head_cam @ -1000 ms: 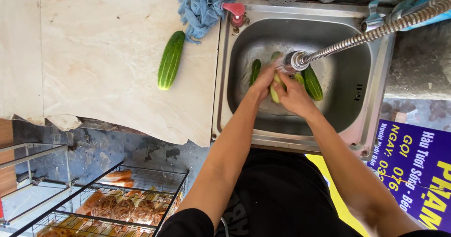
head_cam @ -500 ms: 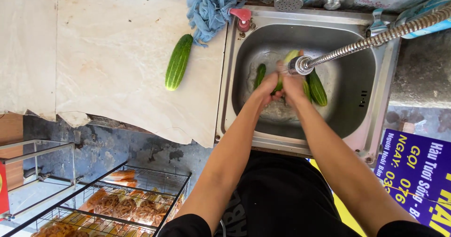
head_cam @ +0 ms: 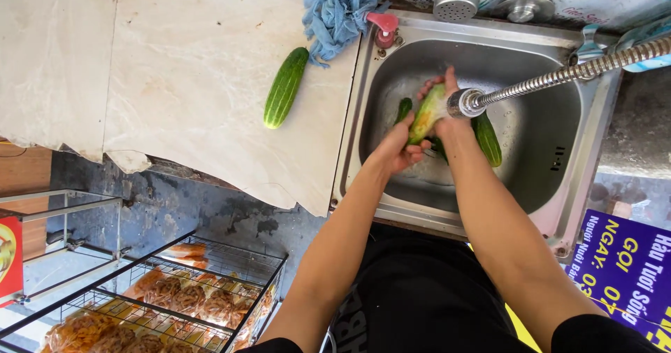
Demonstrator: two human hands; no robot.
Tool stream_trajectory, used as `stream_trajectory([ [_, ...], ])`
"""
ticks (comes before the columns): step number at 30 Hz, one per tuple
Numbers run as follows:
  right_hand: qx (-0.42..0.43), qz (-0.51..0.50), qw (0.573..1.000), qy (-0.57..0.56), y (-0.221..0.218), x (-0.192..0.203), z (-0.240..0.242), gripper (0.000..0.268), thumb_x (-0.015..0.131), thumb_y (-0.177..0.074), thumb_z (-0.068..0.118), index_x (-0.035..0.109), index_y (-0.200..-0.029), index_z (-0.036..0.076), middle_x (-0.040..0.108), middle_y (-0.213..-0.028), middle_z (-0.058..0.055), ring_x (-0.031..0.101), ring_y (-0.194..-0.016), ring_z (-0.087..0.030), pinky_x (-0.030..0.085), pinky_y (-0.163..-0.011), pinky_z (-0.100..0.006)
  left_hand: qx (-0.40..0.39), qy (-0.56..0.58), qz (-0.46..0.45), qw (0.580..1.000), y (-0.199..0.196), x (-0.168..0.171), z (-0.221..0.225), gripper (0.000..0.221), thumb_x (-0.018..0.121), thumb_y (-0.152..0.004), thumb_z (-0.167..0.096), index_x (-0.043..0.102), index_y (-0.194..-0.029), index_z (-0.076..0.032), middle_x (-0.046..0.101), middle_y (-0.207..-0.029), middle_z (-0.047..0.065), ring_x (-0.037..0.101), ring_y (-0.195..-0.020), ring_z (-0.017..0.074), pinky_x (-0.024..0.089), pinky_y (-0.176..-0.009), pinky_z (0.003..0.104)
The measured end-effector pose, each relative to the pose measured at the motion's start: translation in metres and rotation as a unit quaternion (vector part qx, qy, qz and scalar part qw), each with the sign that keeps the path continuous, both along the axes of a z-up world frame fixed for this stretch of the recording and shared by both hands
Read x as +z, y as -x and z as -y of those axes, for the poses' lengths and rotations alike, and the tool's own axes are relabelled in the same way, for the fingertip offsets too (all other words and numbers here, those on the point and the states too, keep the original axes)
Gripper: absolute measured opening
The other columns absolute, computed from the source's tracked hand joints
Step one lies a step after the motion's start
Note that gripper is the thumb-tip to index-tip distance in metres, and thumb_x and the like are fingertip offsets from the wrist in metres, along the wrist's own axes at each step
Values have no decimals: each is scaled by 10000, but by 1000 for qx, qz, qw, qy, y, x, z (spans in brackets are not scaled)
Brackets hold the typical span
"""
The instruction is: Washing and slicing cucumbers at a food station, then cleaning a basket.
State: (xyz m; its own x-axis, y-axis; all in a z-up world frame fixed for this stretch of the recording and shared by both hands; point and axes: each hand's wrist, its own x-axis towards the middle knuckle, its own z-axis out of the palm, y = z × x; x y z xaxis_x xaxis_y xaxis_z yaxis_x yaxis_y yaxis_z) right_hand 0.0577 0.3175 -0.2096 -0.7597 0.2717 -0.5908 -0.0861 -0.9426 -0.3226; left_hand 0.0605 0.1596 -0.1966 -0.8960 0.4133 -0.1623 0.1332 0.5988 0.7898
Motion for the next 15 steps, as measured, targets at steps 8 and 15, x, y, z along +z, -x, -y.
stream_trajectory([
  [8,-4,80,964,-252,-20,37,34,572,855,-866,184,468,-1287,213,620,-886,-27,599,-772,-196,521,-730,-395,9,26,-79,996,-20,75,2,423,434,-1140,-417,718,-1103,-105,723,-867,279,685,-769,462,555,-734,550],
  [15,130,47,986,-95,-32,14,-15,333,795,-959,329,574,-920,82,636,-776,-99,691,-726,-277,608,-724,-422,-90,59,-78,991,-13,182,46,452,607,-995,-375,660,-1361,-116,697,-760,281,684,-702,457,543,-632,532],
])
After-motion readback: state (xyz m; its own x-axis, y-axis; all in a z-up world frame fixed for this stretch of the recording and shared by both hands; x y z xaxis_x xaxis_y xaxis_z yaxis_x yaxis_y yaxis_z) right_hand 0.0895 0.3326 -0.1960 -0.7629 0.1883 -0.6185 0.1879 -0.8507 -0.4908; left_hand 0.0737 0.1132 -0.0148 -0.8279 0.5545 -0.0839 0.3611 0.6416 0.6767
